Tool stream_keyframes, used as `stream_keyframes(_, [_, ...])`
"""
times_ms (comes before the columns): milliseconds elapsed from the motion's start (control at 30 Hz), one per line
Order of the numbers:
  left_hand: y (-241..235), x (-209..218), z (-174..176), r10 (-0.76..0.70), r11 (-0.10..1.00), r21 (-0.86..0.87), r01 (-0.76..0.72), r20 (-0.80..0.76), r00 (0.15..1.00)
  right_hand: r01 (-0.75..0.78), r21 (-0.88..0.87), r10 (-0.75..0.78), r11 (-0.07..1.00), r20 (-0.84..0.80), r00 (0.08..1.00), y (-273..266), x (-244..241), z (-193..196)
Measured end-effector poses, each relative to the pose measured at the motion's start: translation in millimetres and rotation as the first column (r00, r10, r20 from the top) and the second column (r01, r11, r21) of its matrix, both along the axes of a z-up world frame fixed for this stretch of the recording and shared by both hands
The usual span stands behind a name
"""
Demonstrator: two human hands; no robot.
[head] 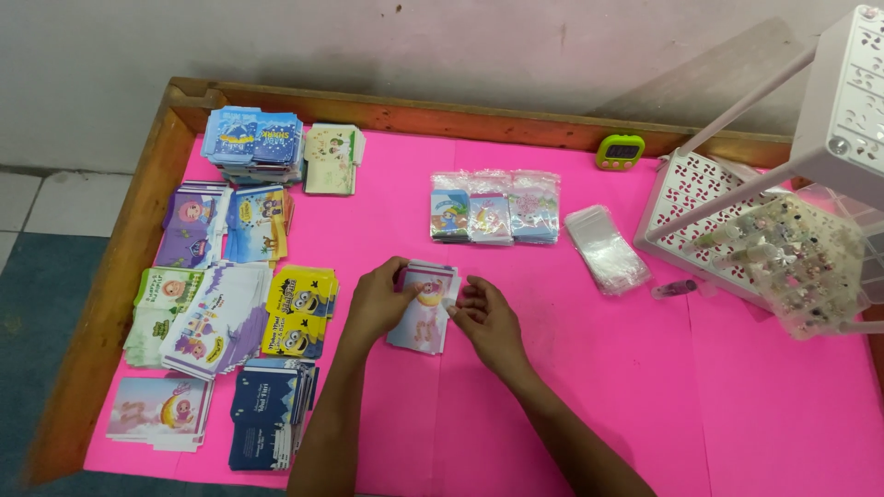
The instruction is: Packaging small cards into plastic sleeves and then into paper envelopes, including writing on the envelopes.
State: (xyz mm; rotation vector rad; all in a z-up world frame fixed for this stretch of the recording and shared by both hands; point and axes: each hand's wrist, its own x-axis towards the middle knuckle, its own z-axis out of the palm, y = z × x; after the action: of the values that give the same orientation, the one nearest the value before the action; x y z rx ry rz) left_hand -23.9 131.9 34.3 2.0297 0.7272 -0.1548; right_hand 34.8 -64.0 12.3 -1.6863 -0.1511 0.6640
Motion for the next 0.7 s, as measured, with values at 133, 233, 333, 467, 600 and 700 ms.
stream_keyframes(133, [8,-1,-5,-0.01,1.0,-0.006,0.01,0.008,1.0,-0.017,-0.14,0.029,0.99,0.079,0.996,4,5,10])
stream_keyframes(233, [12,-2,-8,-0.08,0.994,0.071,0.078,0.031,0.996,-0.116,-0.28,0.153,0.953,0.115,0.981,6,10,5])
stream_keyframes(333, [18,-4,-8,-0.13,0.99,0.056,0.126,0.061,0.99,-0.182,-0.356,0.242,0.917,0.132,0.961,9,15,-1])
stream_keyframes(467, [24,-5,-19,-0.114,0.988,0.115,0.103,0.095,0.989,-0.157,-0.317,0.195,0.935,0.092,0.977,14,13,0])
stream_keyframes(600, [24,-4,-17,-0.094,0.99,0.119,0.076,0.156,0.983,-0.059,-0.217,0.072,0.974,0.052,0.996,16,11,8])
stream_keyframes(700, [20,-5,-21,-0.067,0.997,0.046,0.061,0.144,0.987,-0.038,-0.139,0.045,0.99,0.05,0.998,18,9,10])
